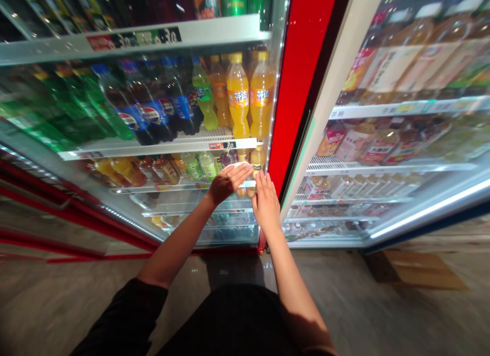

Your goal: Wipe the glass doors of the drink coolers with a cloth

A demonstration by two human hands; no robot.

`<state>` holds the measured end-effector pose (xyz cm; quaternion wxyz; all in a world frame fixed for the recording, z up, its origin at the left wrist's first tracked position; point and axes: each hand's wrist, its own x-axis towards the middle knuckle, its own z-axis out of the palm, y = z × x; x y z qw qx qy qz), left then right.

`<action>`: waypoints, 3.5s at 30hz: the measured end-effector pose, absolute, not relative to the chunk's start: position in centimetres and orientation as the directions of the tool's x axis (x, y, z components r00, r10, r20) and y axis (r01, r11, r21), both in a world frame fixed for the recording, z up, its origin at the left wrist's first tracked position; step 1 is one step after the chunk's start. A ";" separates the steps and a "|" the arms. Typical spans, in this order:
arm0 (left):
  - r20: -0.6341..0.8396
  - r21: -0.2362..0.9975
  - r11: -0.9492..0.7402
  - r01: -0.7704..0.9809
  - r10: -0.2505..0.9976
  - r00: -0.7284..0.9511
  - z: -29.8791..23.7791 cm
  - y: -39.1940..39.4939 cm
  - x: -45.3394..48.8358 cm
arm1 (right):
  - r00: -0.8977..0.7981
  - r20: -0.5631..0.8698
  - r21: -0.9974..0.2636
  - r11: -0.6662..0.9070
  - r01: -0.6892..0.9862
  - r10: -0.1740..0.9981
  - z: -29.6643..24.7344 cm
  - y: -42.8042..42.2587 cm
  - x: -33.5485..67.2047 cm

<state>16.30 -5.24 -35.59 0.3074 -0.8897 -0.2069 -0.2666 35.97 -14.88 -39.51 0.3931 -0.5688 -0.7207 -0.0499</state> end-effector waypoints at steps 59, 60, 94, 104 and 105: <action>0.654 -0.359 -0.784 0.507 0.176 0.735 -33.6 -3.9 4.6 | 0.069 0.646 -0.427 0.285 0.858 0.760 -41.5 -15.2 20.9; 0.642 -0.390 -0.779 0.491 0.152 0.751 -33.9 -3.9 4.1 | 0.054 0.639 -0.422 0.292 0.858 0.767 -41.5 -15.1 20.7; 0.711 -0.305 -0.677 0.669 0.305 0.633 -34.5 -5.6 -2.2 | -0.084 0.658 -0.408 0.447 0.796 0.748 -42.2 -12.1 16.1; 0.731 -0.176 -0.670 0.721 0.402 0.551 -33.4 -6.4 -1.2 | -0.121 0.629 -0.429 0.473 0.770 0.768 -42.5 -12.1 16.3; 0.735 -0.164 -0.672 0.722 0.405 0.544 -33.5 -6.4 -0.8 | -0.127 0.626 -0.428 0.476 0.768 0.769 -42.5 -12.1 16.3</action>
